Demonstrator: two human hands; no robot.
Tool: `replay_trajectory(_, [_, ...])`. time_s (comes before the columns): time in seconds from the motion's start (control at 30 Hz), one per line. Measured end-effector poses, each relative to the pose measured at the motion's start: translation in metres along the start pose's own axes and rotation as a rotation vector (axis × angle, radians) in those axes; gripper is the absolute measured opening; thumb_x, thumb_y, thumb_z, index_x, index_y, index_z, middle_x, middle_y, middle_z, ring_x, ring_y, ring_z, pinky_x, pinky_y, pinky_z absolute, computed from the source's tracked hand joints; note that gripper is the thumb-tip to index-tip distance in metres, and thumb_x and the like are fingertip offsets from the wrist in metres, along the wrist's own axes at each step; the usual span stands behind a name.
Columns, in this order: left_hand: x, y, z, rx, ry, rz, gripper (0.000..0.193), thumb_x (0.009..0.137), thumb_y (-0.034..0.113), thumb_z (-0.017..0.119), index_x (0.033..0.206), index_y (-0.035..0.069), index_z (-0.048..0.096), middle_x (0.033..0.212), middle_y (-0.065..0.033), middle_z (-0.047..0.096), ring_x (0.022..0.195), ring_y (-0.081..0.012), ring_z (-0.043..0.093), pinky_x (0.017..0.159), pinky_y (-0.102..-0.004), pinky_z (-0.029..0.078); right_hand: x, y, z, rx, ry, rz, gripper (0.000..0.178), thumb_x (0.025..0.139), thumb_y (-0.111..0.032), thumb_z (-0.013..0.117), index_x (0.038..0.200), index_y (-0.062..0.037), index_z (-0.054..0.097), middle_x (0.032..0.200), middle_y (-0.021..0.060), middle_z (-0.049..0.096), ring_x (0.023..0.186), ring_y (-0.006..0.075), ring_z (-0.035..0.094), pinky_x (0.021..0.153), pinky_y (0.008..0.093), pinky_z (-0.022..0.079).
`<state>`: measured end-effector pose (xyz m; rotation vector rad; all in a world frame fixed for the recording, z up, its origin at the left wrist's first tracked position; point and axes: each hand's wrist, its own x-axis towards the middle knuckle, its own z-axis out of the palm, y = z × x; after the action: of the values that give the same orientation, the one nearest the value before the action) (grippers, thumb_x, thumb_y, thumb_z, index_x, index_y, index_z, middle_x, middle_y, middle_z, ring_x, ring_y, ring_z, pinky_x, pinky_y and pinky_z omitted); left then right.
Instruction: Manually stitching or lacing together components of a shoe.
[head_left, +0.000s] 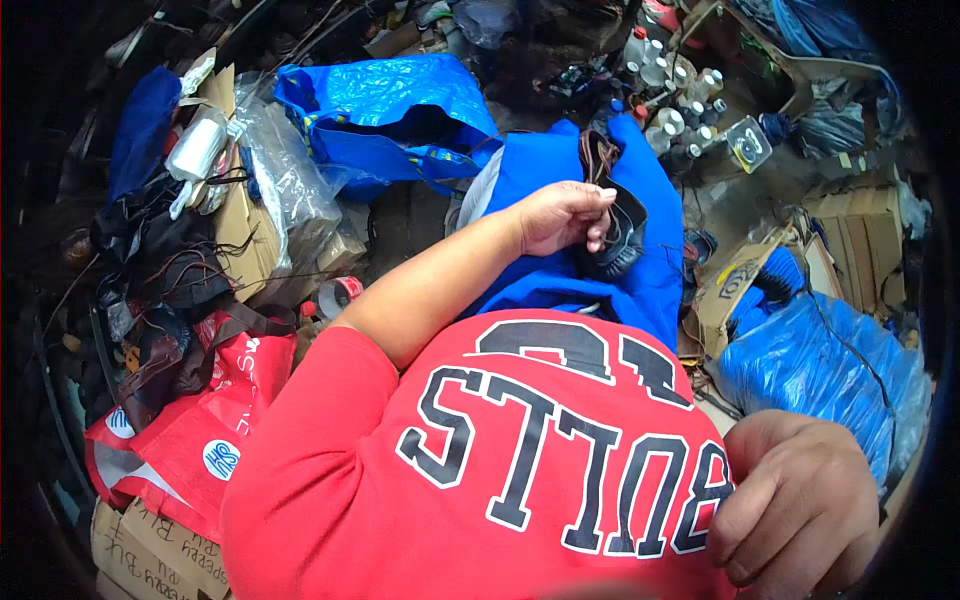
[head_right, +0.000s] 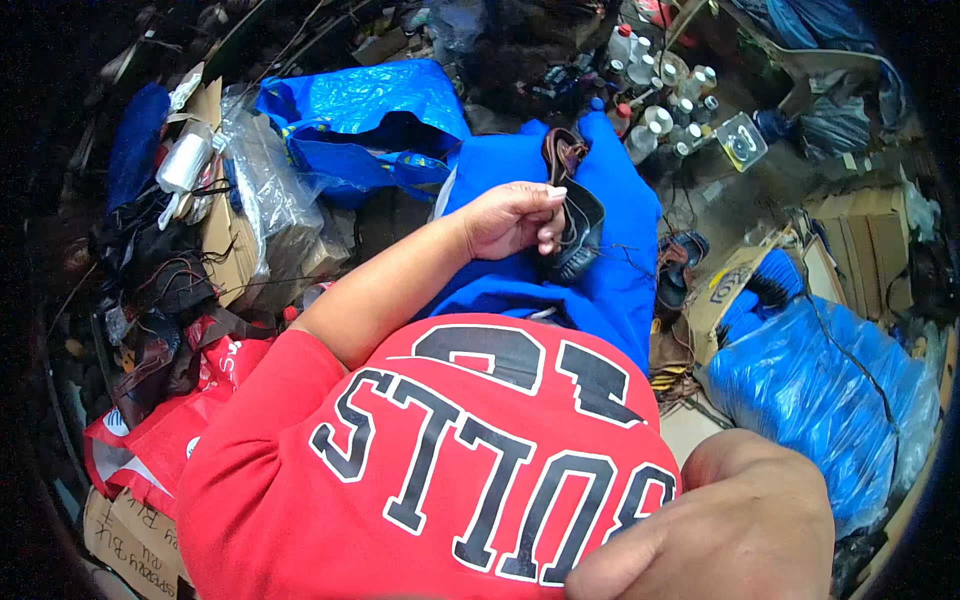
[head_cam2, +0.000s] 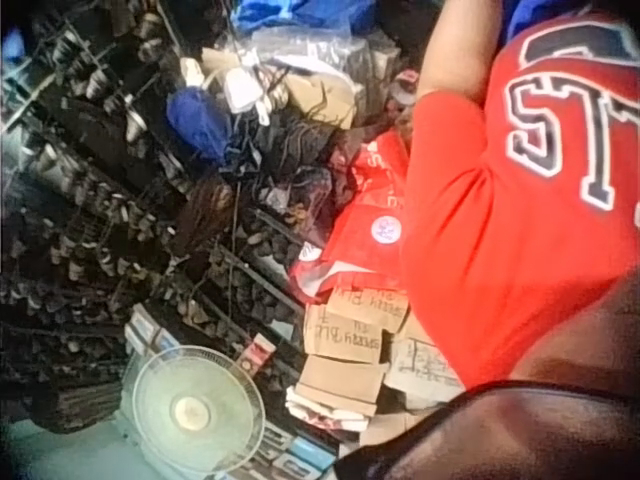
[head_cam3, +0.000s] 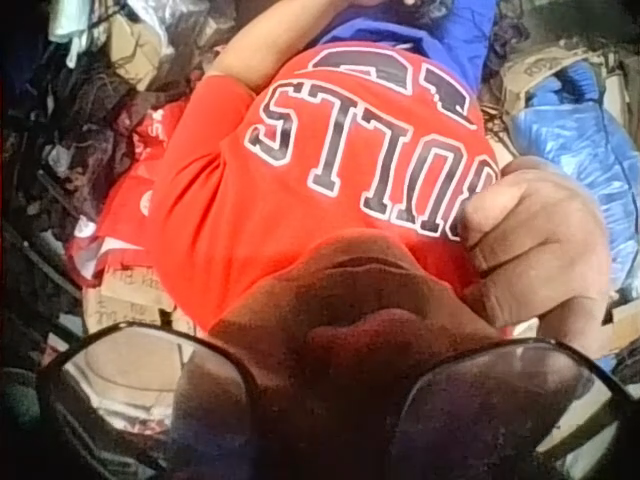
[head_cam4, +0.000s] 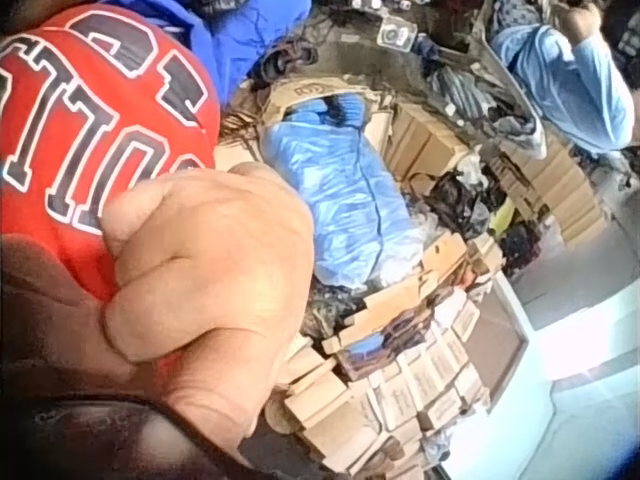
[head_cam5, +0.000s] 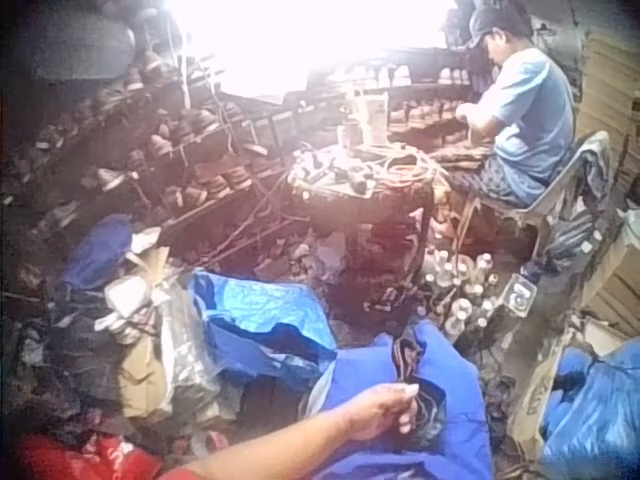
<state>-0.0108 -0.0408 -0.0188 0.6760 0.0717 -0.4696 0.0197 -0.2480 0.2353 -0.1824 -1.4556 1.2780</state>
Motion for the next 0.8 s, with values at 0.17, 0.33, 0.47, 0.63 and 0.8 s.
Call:
replay_trajectory(0.17, [-0.001,0.001,0.000,0.036,0.033,-0.013,0.031,0.096,0.028,0.046,0.074,0.007,0.049,0.064,-0.0064,0.048,0.060,-0.0181,0.051,0.065,-0.0312,0.046,0.010,-0.002,-0.002,-0.082,0.057,0.019,0.026,0.090,-0.001,0.044,0.064,-0.0019,0.047,0.075,0.0184,0.059,0.060,0.0257,0.058,0.058,0.0367,0.049])
replay_trajectory(0.33, [0.001,0.001,-0.007,-0.020,-0.015,0.010,0.030,0.096,0.027,0.046,0.075,0.006,0.050,0.066,-0.0071,0.051,0.063,-0.0188,0.053,0.071,-0.0328,0.047,0.004,-0.007,0.008,-0.070,0.183,0.118,0.026,0.090,-0.007,0.051,0.065,-0.0021,0.053,0.068,0.0149,0.058,0.054,0.0223,0.056,0.056,0.0332,0.048])
replay_trajectory(0.47, [-0.013,0.005,0.015,0.114,0.146,0.063,0.030,0.096,0.027,0.045,0.077,0.004,0.051,0.077,-0.0119,0.060,0.076,-0.0227,0.061,0.076,-0.0333,0.047,-0.013,-0.021,0.009,-0.154,0.228,0.204,0.022,0.087,-0.014,0.061,0.069,-0.0026,0.058,0.072,0.0145,0.062,0.053,0.0194,0.057,0.057,0.0303,0.048])
replay_trajectory(0.63, [-0.040,0.018,0.026,0.269,0.220,0.107,0.032,0.097,0.026,0.046,0.089,-0.001,0.060,0.110,-0.0181,0.062,0.097,-0.0252,0.062,0.089,-0.0369,0.047,-0.019,-0.014,0.000,-0.132,0.402,0.106,0.023,0.079,-0.024,0.073,0.084,-0.0042,0.064,0.091,0.0136,0.069,0.075,0.0202,0.067,0.075,0.0306,0.049])
replay_trajectory(0.8, [-0.071,0.048,0.027,0.773,0.385,0.149,0.036,0.096,0.030,0.047,0.094,-0.001,0.064,0.115,-0.0141,0.061,0.072,-0.0119,0.062,0.064,-0.0240,0.050,-0.029,-0.006,0.004,-0.070,0.255,0.020,0.018,0.082,-0.022,0.069,0.079,-0.0041,0.066,0.098,0.0059,0.068,0.085,0.0237,0.068,0.082,0.0352,0.048])
